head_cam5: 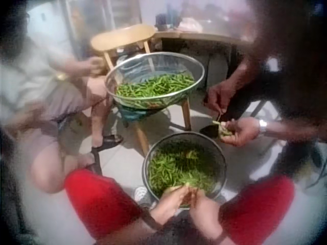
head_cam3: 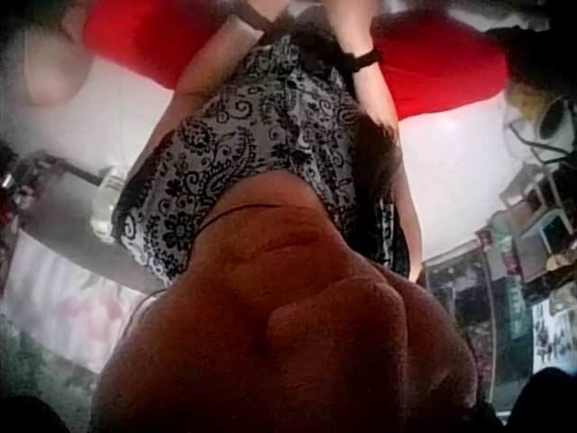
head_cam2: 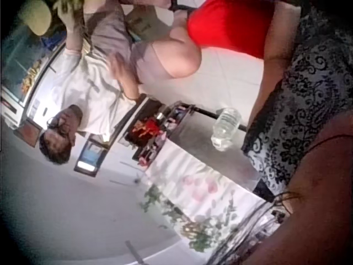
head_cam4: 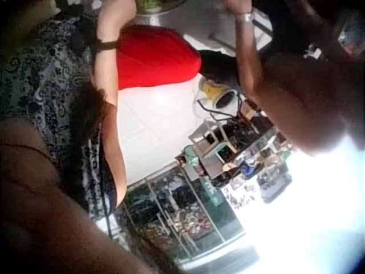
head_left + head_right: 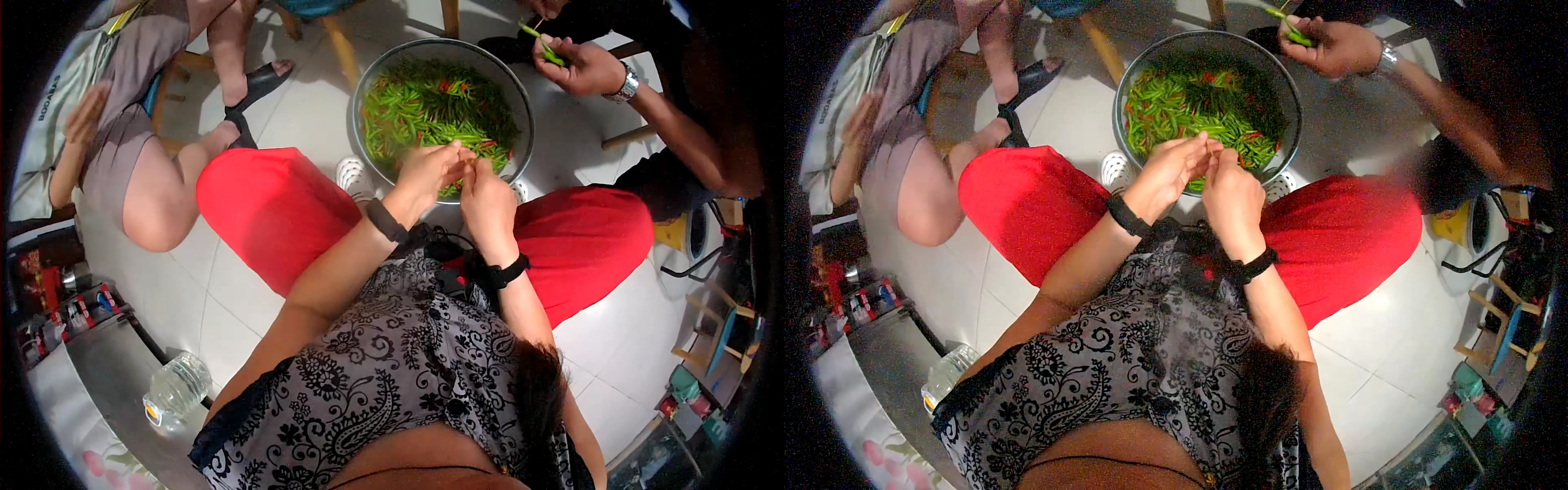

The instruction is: The person processes small green peppers by threading them onto a thin skewer while seated among other people.

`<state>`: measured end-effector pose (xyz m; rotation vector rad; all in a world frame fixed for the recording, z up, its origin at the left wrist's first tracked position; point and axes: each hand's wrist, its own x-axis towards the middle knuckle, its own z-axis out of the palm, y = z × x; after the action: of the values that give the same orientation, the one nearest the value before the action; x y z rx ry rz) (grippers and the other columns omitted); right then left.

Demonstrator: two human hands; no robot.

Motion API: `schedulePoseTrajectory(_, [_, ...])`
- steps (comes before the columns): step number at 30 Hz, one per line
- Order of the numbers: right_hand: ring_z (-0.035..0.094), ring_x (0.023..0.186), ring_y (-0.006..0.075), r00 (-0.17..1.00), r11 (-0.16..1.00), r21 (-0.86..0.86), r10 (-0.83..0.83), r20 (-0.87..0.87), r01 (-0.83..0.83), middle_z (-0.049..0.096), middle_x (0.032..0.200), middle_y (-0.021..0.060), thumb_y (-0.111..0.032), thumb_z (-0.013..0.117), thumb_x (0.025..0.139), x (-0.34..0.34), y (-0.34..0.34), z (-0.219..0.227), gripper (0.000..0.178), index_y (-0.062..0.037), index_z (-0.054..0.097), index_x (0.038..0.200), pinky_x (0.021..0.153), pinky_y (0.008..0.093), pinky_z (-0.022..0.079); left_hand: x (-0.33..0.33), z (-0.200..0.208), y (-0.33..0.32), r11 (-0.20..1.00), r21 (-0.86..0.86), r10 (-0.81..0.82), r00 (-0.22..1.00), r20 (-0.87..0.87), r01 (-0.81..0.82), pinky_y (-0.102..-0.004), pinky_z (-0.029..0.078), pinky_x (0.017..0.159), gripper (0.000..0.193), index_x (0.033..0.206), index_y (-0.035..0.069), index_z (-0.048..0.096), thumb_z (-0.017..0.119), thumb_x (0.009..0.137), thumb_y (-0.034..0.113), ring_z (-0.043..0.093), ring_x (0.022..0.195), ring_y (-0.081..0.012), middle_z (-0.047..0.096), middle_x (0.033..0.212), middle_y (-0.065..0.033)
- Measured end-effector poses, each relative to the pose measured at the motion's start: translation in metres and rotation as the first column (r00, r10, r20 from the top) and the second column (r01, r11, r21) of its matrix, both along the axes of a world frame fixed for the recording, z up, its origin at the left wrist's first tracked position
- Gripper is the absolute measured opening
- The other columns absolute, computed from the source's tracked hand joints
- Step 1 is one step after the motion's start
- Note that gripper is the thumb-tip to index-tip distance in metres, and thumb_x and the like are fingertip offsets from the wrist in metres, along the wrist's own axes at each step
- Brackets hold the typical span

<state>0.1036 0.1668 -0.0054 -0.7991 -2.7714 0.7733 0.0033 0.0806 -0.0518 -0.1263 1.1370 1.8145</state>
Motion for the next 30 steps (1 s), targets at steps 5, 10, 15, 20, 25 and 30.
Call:
schedulePoseTrajectory(5, [0.066,0.064,0.0424,0.998,0.994,0.110,0.003,0.055,-0.009,0.065,0.068,0.0237,-0.017,0.051,0.093,0.001,0.000,-0.016,0.017,0.0001,0.053,0.089,0.057,0.0537,0.052,-0.013,-0.076,0.010,0.984,-0.146,-0.127,0.978,-0.164,0.103,-0.0335,0.053,0.082,0.028,0.112,0.000,0.061,0.059,0.099,0.024,0.064,0.094,-0.0193,0.068,0.108,-0.0084])
schedulePoseTrajectory(10, [0.066,0.062,0.0407,1.000,0.994,0.108,0.015,-0.015,-0.013,0.064,0.067,0.0231,-0.016,0.052,0.094,0.010,-0.011,-0.008,0.016,-0.0012,0.052,0.087,0.055,0.0508,0.052,-0.067,-0.126,-0.008,0.957,-0.277,0.113,0.988,0.106,-0.080,-0.0385,0.051,0.091,0.052,0.135,0.008,0.049,0.060,0.094,0.038,0.057,0.115,-0.0198,0.055,0.134,-0.0141])
schedulePoseTrajectory(15, [0.064,0.064,0.0431,0.991,0.995,-0.030,-0.094,-0.093,0.092,0.064,0.070,0.0231,-0.021,0.051,0.099,0.005,0.002,0.000,0.017,-0.0048,0.055,0.096,0.058,0.0537,0.049,-0.038,-0.041,0.011,0.875,-0.462,-0.161,0.987,0.003,0.144,-0.0403,0.046,0.094,0.077,0.146,0.005,0.039,0.062,0.091,0.055,0.052,0.115,-0.0268,0.047,0.143,-0.0192])
schedulePoseTrajectory(20, [0.063,0.071,0.0400,0.953,0.957,-0.290,-0.117,-0.279,0.033,0.062,0.074,0.0209,-0.022,0.051,0.100,0.019,0.006,0.019,0.021,-0.0018,0.056,0.094,0.064,0.0472,0.047,-0.085,0.086,0.035,0.958,-0.068,0.134,0.649,-0.749,-0.277,-0.0318,0.048,0.092,0.059,0.141,0.003,0.049,0.067,0.094,0.033,0.056,0.118,-0.0171,0.059,0.132,-0.0124])
schedulePoseTrajectory(25, [0.062,0.071,0.0400,0.937,0.933,-0.360,-0.148,-0.315,0.027,0.062,0.074,0.0209,-0.022,0.051,0.100,0.025,0.009,0.030,0.022,-0.0016,0.056,0.093,0.064,0.0456,0.047,-0.206,0.219,0.041,0.882,-0.091,-0.053,0.096,-0.994,-0.463,-0.0325,0.050,0.090,0.058,0.130,0.002,0.059,0.075,0.084,0.032,0.065,0.106,-0.0195,0.068,0.117,-0.0146])
schedulePoseTrajectory(30, [0.063,0.070,0.0402,0.936,0.910,-0.414,-0.135,-0.324,-0.013,0.063,0.075,0.0212,-0.022,0.053,0.099,0.028,0.003,0.039,0.021,-0.0027,0.057,0.093,0.063,0.0450,0.048,-0.353,0.193,0.004,0.442,-0.634,-0.739,0.142,-0.658,-0.635,-0.0432,0.037,0.110,0.115,0.148,-0.002,0.026,0.079,0.067,0.060,0.052,0.125,-0.0348,0.053,0.134,-0.0258])
